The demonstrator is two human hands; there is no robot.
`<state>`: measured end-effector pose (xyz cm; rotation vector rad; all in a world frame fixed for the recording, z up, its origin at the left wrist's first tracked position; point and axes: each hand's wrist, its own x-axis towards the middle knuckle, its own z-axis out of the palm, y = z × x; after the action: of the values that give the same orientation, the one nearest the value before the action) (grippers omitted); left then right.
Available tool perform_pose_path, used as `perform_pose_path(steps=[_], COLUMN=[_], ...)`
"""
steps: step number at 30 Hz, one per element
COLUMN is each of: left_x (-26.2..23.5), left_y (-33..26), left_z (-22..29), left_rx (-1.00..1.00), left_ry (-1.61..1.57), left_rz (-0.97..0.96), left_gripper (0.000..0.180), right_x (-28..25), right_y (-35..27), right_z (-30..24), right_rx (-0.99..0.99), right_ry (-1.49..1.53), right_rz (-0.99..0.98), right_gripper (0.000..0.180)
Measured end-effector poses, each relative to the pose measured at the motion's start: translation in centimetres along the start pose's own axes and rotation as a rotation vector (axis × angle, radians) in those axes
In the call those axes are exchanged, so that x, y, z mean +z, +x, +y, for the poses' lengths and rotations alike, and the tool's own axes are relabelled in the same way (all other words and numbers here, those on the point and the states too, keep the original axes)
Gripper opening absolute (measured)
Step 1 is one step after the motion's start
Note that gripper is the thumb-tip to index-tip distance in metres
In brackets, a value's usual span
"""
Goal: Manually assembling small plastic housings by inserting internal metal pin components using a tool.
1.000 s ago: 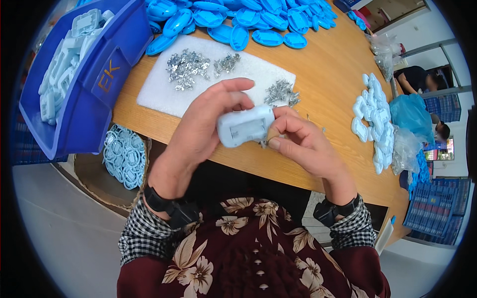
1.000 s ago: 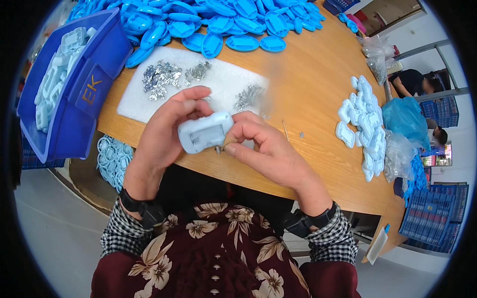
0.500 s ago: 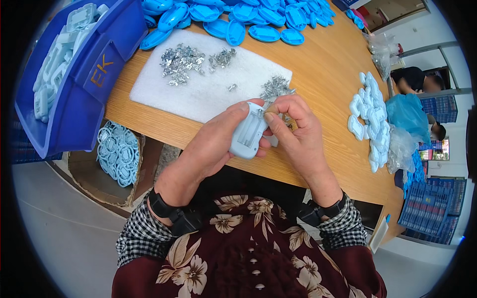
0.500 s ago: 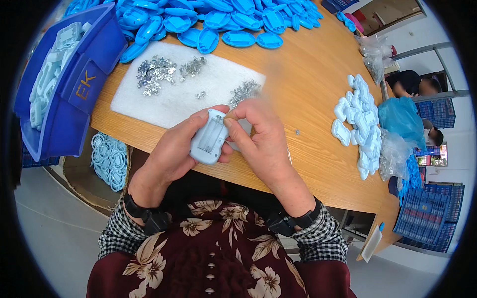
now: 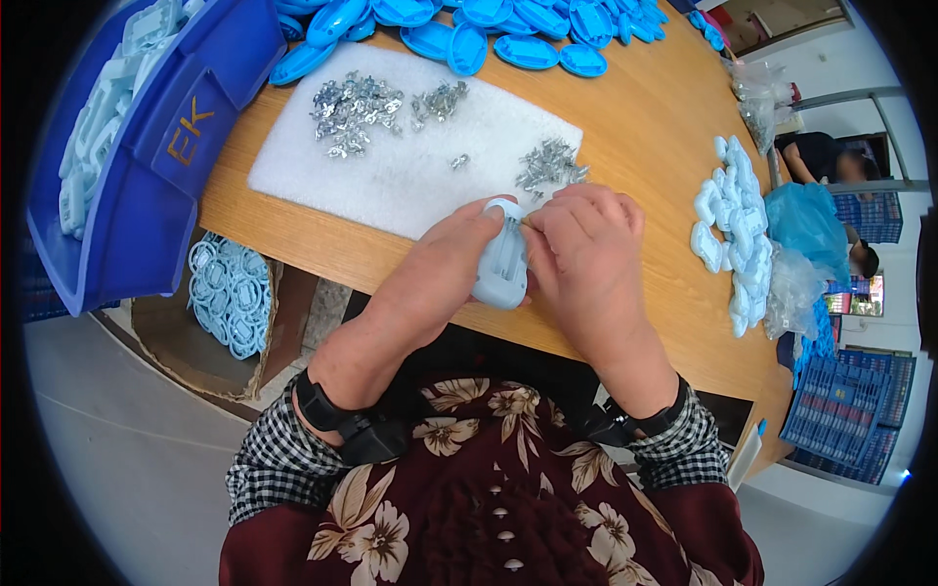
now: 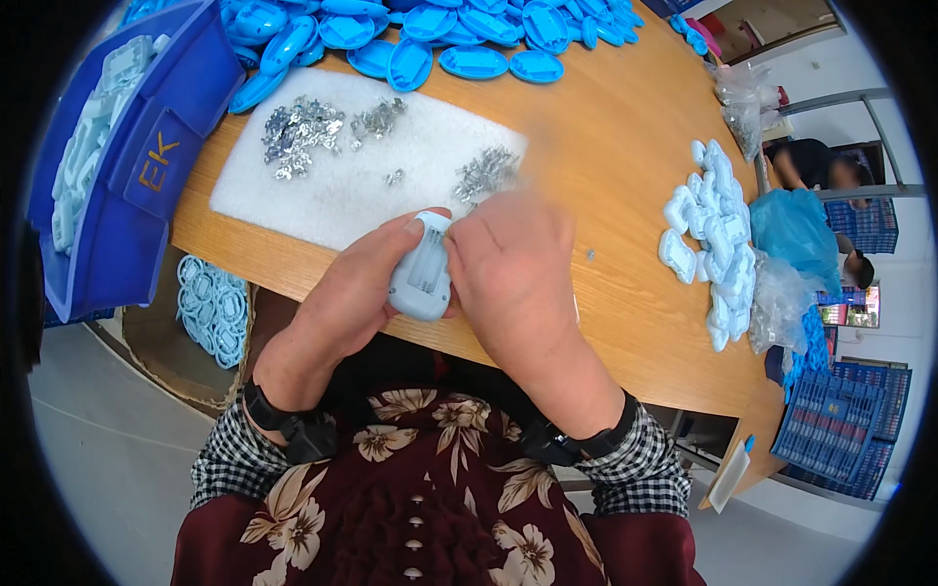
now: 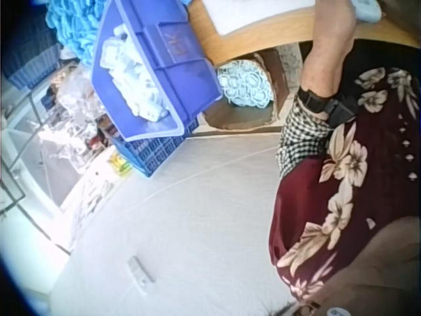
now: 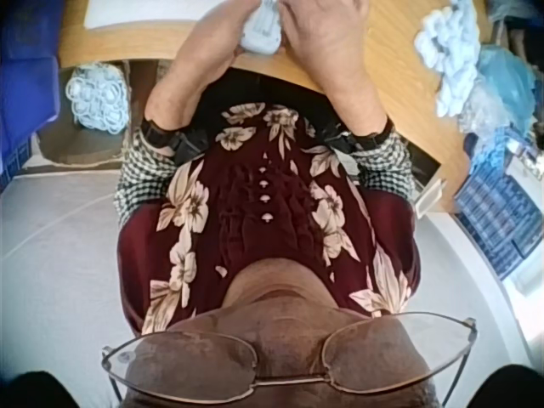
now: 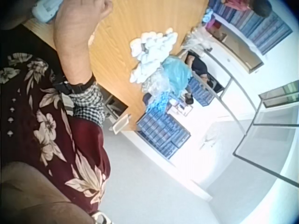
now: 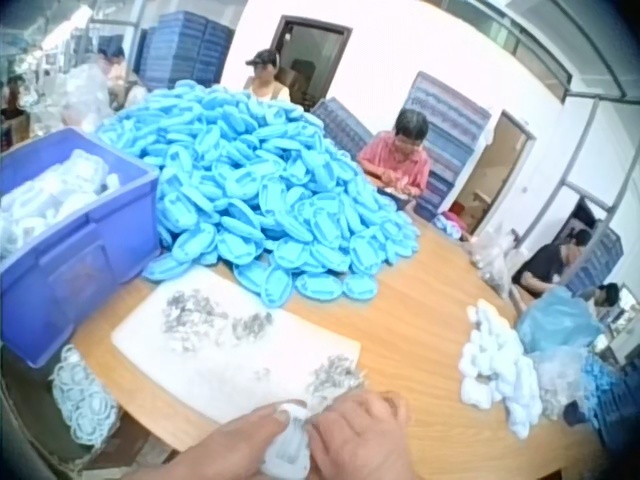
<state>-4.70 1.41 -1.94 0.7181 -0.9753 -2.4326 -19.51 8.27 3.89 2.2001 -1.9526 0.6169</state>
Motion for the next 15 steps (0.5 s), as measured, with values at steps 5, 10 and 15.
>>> perform_pose_path(steps=[5, 10, 15], left_x=[-0.3, -0.1, 0.5], left_y=[0.0, -0.2, -0.7], left_z=[0.1, 0.2, 1.2], left_rx=[-0.027, -0.035, -0.045], left_ry=[0.036, 0.017, -0.008], left_rz=[-0.007, -0.025, -0.035], left_gripper=[0.047, 0.047, 0.045], right_x=[-0.6, -1.1, -1.5], right_y=[-0.8, -1.5, -1.2], right_z=[-0.7, -0.5, -0.3], right_rx=[-0.016, -0.013, -0.030], right_ry=[-0.084, -0.035, -0.086], right_rz=[-0.025, -0.140, -0.163], right_gripper=[0.020, 0.033, 0.044])
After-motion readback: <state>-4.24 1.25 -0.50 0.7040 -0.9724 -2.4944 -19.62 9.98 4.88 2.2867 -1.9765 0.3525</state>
